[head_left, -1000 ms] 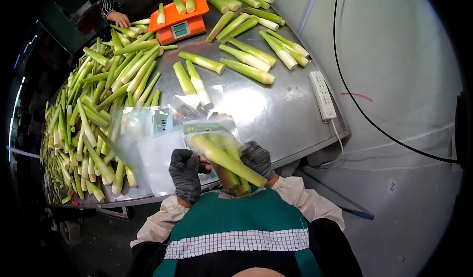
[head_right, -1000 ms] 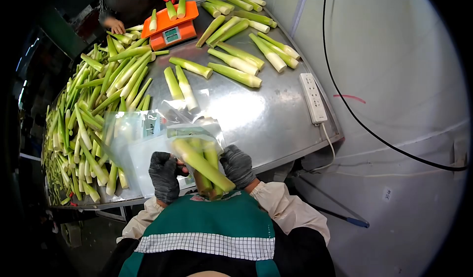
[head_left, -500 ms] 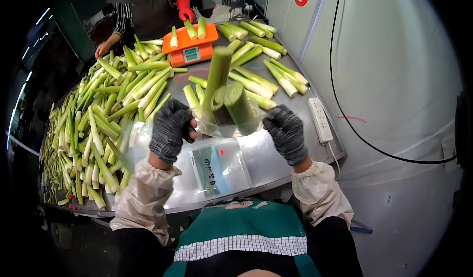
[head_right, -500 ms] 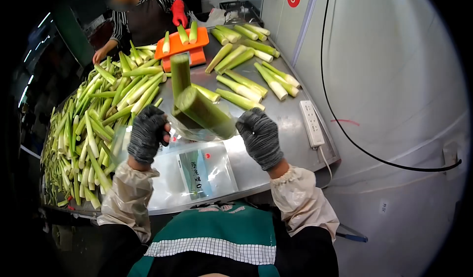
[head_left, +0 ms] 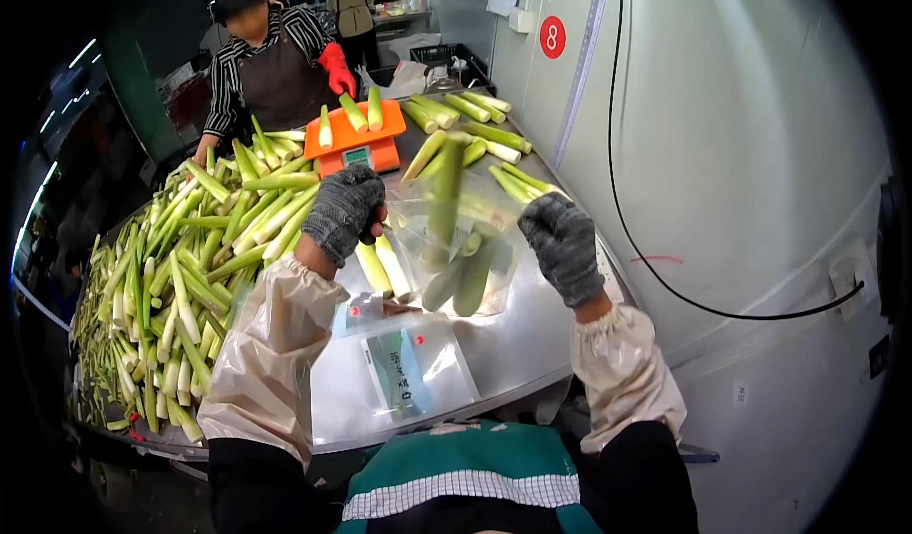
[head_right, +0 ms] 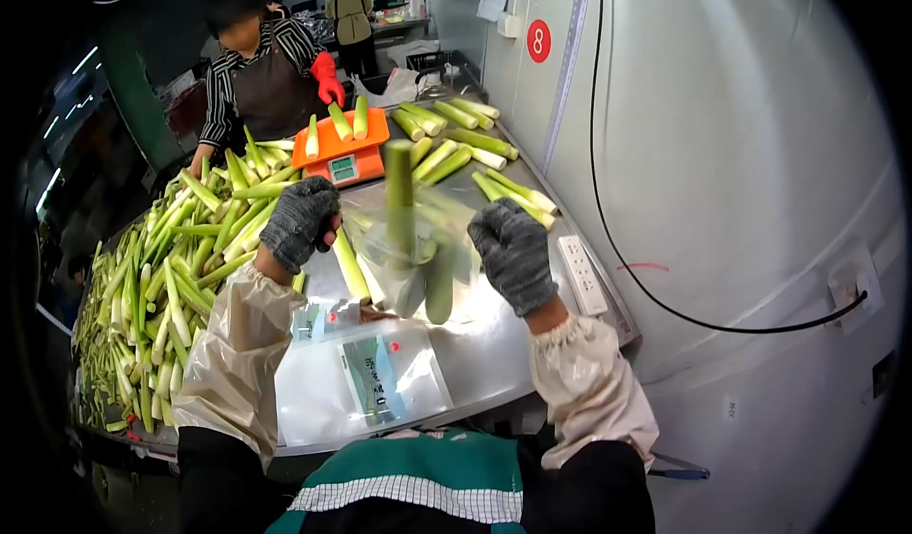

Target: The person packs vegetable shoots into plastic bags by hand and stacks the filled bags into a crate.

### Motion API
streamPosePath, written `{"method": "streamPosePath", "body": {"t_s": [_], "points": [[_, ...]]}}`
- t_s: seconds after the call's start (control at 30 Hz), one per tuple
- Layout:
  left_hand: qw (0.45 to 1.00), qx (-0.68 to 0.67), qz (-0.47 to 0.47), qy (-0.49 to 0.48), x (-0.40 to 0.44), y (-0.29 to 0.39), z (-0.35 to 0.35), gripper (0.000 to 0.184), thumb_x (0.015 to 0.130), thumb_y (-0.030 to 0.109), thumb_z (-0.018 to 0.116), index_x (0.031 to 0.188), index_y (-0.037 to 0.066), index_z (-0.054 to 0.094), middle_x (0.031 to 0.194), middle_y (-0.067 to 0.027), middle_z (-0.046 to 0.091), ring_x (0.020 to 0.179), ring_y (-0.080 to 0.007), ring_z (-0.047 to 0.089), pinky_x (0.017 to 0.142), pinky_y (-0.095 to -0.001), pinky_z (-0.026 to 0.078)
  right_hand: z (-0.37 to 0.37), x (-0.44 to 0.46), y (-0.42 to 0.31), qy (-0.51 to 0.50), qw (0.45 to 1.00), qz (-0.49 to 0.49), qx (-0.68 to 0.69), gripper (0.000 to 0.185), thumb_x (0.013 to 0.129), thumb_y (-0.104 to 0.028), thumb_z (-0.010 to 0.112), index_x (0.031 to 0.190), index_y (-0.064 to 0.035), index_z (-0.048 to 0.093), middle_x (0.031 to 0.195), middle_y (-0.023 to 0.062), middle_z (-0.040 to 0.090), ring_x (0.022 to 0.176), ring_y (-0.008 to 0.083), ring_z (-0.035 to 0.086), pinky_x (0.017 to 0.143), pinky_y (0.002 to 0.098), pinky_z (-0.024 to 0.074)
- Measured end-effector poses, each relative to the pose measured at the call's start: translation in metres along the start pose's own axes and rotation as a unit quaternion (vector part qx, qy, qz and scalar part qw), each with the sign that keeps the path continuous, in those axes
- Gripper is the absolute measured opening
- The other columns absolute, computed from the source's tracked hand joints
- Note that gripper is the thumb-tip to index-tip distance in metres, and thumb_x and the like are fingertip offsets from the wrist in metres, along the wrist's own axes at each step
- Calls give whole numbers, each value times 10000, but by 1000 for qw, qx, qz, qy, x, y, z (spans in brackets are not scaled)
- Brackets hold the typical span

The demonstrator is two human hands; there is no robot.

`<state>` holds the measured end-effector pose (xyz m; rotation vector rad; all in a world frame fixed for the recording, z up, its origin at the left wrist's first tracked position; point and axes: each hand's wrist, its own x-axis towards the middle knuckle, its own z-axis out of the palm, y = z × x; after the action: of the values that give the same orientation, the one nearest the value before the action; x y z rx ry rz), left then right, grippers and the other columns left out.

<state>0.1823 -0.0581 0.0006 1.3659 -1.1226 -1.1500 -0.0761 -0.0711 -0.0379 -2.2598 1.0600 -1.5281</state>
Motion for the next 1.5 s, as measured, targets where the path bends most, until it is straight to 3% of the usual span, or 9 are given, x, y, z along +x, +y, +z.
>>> {"method": "streamPosePath", "body": {"t_s": [0.23,0.37,0.63,0.83,0.97,1.1,1.17,1.23,1.5], "points": [[996,-19,79,-18,-19,18,17,87,757,103,498,692,52,472,487,-40,461,319,-110,407,298,-235,314,-22,0,-23,102,983,48,148,56,679,-21,590,708,1,548,656,135,517,607,268,522,564,313,417],[996,80,44,-14,13,-1,30,77,761,83,480,697,43,493,481,-44,471,307,-111,412,286,-216,309,-26,3,-10,18,996,54,-63,37,683,-19,575,699,-4,546,684,133,524,611,281,522,546,321,422],[997,16,77,-21,-1,14,41,128,773,82,462,648,52,470,475,-41,443,301,-127,386,295,-257,311,-30,-11,-13,121,992,9,25,77,677,0,587,695,-2,512,668,140,496,572,292,489,534,317,408],[991,-19,125,-38,-5,-1,37,85,748,85,503,682,31,507,485,-38,459,334,-114,423,315,-251,339,-36,-22,-27,82,995,47,20,78,706,-9,574,772,-11,534,745,155,534,609,317,514,556,347,437],[999,16,41,-11,17,-20,47,76,755,84,494,702,33,512,486,-40,472,325,-111,422,307,-235,318,-14,-26,-38,-65,986,-95,-123,100,686,27,594,764,-8,540,735,107,543,636,225,529,587,292,436],[986,25,158,-37,-4,-18,51,41,764,77,488,771,51,520,503,-32,478,314,-94,394,287,-199,292,-35,-26,-25,109,994,10,-20,119,684,28,628,770,-1,551,759,101,537,650,187,530,615,256,436],[996,-1,80,-28,-7,-6,57,42,763,64,482,770,49,521,503,-35,478,316,-92,395,291,-196,294,-27,-23,-46,42,994,-87,-57,121,682,46,619,767,-1,547,770,88,532,655,158,522,626,232,432],[996,16,80,-37,0,-6,48,40,764,62,484,762,48,521,504,-36,479,319,-93,398,297,-198,297,-29,-20,-50,17,999,-23,-39,97,686,9,592,764,-27,546,716,121,549,690,281,556,628,324,461],[998,33,-24,-39,8,-48,45,86,764,93,491,704,38,519,496,-37,469,328,-97,409,301,-212,304,-20,-44,6,18,997,18,-68,75,697,-27,601,744,-13,544,686,122,533,626,250,543,557,298,430]]}}
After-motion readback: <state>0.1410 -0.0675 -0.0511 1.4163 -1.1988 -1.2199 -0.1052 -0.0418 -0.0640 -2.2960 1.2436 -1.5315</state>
